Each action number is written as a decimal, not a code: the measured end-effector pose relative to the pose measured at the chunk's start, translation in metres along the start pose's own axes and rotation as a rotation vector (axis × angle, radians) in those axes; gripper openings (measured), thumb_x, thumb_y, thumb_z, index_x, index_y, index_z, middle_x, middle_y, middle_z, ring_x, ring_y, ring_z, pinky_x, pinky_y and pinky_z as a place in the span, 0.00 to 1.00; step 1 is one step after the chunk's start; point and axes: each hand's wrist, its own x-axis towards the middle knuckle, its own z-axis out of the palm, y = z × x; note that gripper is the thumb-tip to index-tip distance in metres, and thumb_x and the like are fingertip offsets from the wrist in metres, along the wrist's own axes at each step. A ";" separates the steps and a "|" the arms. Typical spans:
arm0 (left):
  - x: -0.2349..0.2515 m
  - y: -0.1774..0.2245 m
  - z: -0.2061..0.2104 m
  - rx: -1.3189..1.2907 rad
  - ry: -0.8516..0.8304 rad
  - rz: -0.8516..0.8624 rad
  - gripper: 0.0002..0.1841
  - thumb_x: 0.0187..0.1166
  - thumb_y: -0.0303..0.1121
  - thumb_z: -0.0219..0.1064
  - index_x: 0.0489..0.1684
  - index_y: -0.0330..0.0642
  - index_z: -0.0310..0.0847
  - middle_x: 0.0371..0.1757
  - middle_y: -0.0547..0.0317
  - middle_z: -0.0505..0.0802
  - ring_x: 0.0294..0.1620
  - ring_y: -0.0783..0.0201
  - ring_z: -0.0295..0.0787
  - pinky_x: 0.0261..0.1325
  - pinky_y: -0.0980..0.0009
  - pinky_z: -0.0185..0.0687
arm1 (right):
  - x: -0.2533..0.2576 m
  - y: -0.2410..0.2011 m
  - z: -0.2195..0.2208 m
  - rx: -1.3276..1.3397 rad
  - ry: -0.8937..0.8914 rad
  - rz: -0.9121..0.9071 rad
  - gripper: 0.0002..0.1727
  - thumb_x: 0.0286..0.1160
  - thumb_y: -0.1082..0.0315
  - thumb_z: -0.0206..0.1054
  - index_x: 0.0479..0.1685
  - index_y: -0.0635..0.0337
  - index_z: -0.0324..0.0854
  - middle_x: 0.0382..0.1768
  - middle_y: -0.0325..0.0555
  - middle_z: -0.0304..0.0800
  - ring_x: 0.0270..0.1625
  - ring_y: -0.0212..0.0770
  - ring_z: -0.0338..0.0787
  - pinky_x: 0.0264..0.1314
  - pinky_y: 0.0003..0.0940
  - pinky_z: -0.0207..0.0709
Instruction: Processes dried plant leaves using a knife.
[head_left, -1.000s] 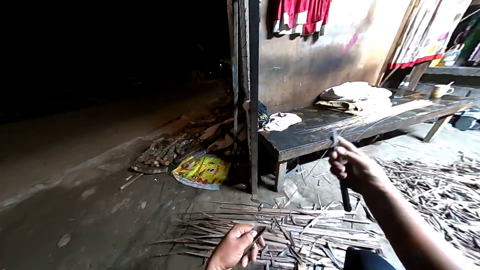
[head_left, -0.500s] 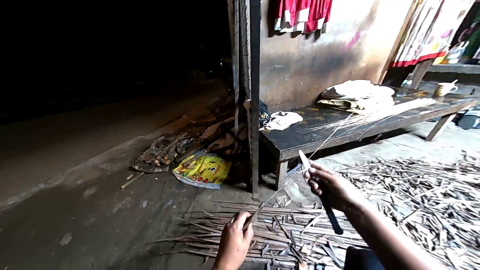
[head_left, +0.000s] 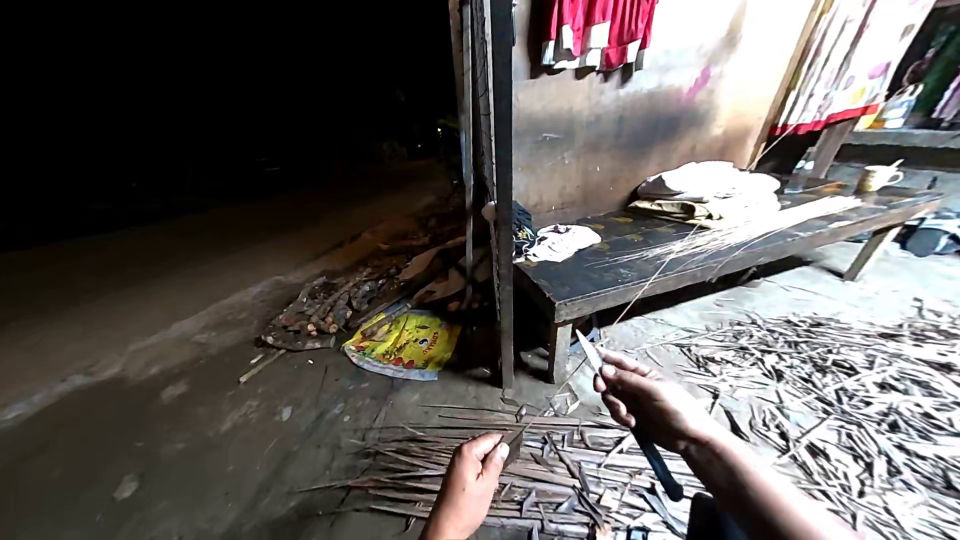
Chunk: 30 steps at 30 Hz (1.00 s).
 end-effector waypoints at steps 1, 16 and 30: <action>-0.001 -0.002 -0.002 -0.008 -0.013 -0.011 0.13 0.88 0.33 0.59 0.49 0.39 0.91 0.29 0.63 0.91 0.24 0.73 0.83 0.33 0.74 0.84 | 0.001 -0.003 -0.005 -0.008 0.009 -0.025 0.25 0.86 0.67 0.54 0.82 0.55 0.70 0.34 0.47 0.88 0.18 0.31 0.80 0.20 0.25 0.77; -0.002 -0.005 -0.015 -0.016 -0.117 -0.082 0.14 0.89 0.34 0.57 0.49 0.39 0.90 0.32 0.62 0.92 0.27 0.71 0.87 0.36 0.72 0.86 | -0.003 -0.162 -0.120 -0.110 0.281 -0.392 0.23 0.88 0.67 0.45 0.79 0.41 0.66 0.33 0.32 0.83 0.18 0.21 0.76 0.18 0.14 0.73; -0.004 -0.018 -0.065 0.199 0.106 -0.091 0.14 0.85 0.34 0.62 0.51 0.38 0.93 0.51 0.54 0.95 0.59 0.65 0.89 0.71 0.64 0.80 | -0.046 -0.279 -0.191 -0.074 0.557 -0.550 0.15 0.91 0.65 0.45 0.62 0.38 0.75 0.28 0.26 0.81 0.16 0.14 0.73 0.17 0.06 0.69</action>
